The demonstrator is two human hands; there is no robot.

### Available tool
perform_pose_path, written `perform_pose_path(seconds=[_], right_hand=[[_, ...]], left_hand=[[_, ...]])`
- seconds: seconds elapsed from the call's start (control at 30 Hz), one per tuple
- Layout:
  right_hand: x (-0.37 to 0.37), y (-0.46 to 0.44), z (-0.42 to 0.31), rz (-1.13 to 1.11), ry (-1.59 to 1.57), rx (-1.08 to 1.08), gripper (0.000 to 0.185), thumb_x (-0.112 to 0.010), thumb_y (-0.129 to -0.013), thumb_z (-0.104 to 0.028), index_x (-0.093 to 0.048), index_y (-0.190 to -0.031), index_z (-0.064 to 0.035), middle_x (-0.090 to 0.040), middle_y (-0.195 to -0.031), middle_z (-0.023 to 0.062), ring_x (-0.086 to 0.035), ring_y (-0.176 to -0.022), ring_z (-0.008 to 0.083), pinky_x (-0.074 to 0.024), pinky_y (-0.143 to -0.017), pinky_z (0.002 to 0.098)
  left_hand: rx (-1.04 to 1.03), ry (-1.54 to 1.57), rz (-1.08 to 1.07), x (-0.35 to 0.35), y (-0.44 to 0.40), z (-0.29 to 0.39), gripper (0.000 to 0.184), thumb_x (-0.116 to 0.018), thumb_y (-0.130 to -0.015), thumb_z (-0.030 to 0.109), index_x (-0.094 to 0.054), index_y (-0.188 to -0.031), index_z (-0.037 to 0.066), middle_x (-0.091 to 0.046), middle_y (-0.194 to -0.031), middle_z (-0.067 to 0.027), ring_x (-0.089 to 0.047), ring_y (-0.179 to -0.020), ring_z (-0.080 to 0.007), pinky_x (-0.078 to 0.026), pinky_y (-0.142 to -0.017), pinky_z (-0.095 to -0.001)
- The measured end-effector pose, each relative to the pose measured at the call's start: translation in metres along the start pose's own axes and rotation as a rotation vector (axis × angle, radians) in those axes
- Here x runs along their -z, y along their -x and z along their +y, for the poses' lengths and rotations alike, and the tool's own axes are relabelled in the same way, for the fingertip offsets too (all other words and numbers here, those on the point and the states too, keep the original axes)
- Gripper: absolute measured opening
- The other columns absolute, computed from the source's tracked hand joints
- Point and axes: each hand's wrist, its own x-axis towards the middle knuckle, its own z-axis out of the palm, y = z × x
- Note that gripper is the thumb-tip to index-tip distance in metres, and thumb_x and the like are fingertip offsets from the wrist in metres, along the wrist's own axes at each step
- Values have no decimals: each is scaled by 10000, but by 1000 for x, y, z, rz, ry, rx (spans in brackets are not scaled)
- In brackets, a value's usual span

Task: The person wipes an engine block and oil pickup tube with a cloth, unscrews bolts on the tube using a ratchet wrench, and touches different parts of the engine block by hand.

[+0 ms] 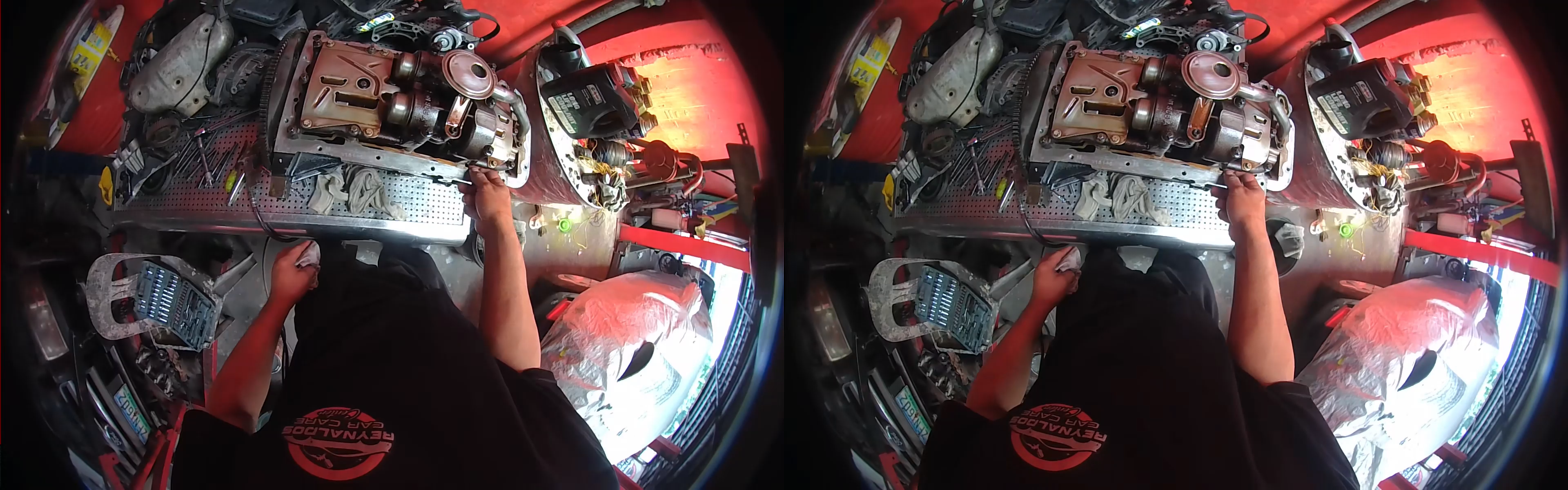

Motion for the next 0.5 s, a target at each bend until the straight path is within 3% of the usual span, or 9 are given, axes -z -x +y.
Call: perform_pose_path(seconds=[0.03,0.07,0.1,0.2,0.3,0.33,0.4,0.5], right_hand=[[-4,1,0,48,32,10,121,-577,-1009,-276,-543,-1011,-159,-668,-753,41,-492,-517,78,-317,-425,230],[4,-9,8,3,54,-13,108,-537,-1026,-286,-525,-1045,-180,-728,-885,76,-574,-631,104,-384,-497,260],[0,-1,0,35,64,-77,95,-533,-1027,-280,-517,-1046,-189,-690,-925,33,-597,-744,122,-429,-594,307],[-10,3,-6,80,-122,-150,132,-550,-1019,-269,-505,-1104,-178,-560,-998,14,-591,-886,169,-492,-766,429],[-17,-12,3,230,-45,-128,171,-545,-1021,-274,-507,-1168,-196,-566,-1127,14,-565,-983,218,-477,-860,508],[-21,-19,7,264,-61,-92,183,-548,-1019,-258,-505,-1196,-234,-530,-1207,-16,-483,-1144,218,-456,-909,547],[-31,-10,4,313,-63,-70,191,-549,-1019,-255,-503,-1202,-227,-524,-1246,-17,-475,-1169,228,-446,-925,568],[-40,-8,8,354,-104,-22,188,-532,-1026,-236,-506,-1209,-208,-500,-1344,-18,-446,-1235,249,-425,-951,624]], left_hand=[[10,47,-14,-3,-3,-6,547,-747,-693,81,-668,-1234,57,-661,-1068,-189,-659,-984,-357,-512,-894,-406],[15,70,-28,-2,-3,-12,546,-746,-695,85,-668,-1235,58,-662,-1073,-189,-659,-992,-356,-512,-899,-405],[19,92,-41,-1,-4,-12,544,-745,-697,88,-668,-1235,60,-664,-1079,-189,-660,-1000,-355,-512,-903,-403],[-93,-90,-11,8,-2,1,549,-746,-699,98,-666,-1240,63,-670,-1090,-187,-660,-1017,-356,-511,-916,-399],[-26,-32,-22,5,-2,-38,549,-747,-698,106,-665,-1239,63,-671,-1096,-181,-655,-1020,-357,-511,-914,-404],[37,87,-36,4,-2,-54,550,-749,-696,115,-665,-1238,62,-671,-1096,-180,-651,-1023,-356,-511,-912,-407],[106,207,-52,8,0,-69,552,-751,-694,124,-665,-1236,61,-671,-1097,-180,-648,-1027,-355,-511,-910,-409],[-12,-22,22,20,7,-67,550,-753,-695,139,-664,-1232,62,-670,-1090,-180,-643,-1031,-354,-512,-909,-414]])
